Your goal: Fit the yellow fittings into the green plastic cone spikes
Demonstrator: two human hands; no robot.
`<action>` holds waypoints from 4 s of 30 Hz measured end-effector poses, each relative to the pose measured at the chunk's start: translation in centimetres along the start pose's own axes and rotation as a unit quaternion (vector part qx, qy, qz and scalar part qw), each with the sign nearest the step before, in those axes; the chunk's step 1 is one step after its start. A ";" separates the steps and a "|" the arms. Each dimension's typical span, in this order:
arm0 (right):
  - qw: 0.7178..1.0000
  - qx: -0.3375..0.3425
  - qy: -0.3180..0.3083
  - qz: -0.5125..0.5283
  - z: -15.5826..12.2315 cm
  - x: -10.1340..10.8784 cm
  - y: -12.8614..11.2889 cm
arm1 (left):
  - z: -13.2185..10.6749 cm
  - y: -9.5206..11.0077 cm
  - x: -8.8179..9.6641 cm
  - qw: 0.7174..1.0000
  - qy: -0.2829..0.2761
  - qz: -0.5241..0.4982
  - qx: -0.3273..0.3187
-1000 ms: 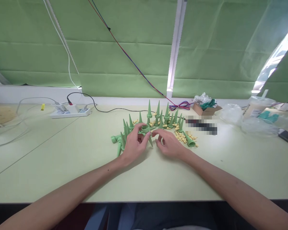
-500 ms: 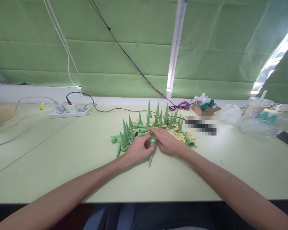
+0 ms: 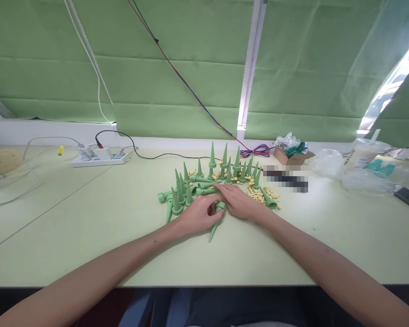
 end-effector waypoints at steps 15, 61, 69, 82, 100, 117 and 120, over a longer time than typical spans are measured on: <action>0.999 -0.010 0.016 -0.039 0.0 0.6 0.6 | 0.0 0.1 -0.2 1.000 -0.007 0.012 -0.008; 0.988 -0.151 0.002 -0.037 -1.4 0.7 2.8 | -0.4 -1.9 1.0 0.994 0.049 0.019 0.100; 0.986 -0.162 0.038 0.001 -1.7 0.9 3.5 | -0.1 -1.9 1.2 0.995 0.056 0.027 0.076; 0.979 -0.200 -0.005 -0.043 -2.3 2.7 3.0 | -0.2 -1.7 1.6 0.993 0.078 -0.039 0.076; 0.990 -0.127 -0.047 -0.036 -1.8 1.3 1.0 | -0.1 -2.6 0.7 0.970 0.065 -0.219 0.084; 0.993 -0.090 -0.051 -0.049 -1.5 0.8 -0.7 | -0.1 -3.2 0.7 0.958 0.086 -0.259 0.089; 0.994 -0.095 -0.038 -0.029 -1.5 1.0 -0.7 | -0.1 -3.5 0.8 0.960 0.091 -0.250 0.090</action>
Point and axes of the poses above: each hand's wrist, its own z-axis towards the middle knuckle, its own x-axis out of the back of the hand, y = z × x, the point moved 10 cm from there along z, towards the middle knuckle, and after that the axes turned 7 degrees about -y, right-handed, at the moved point
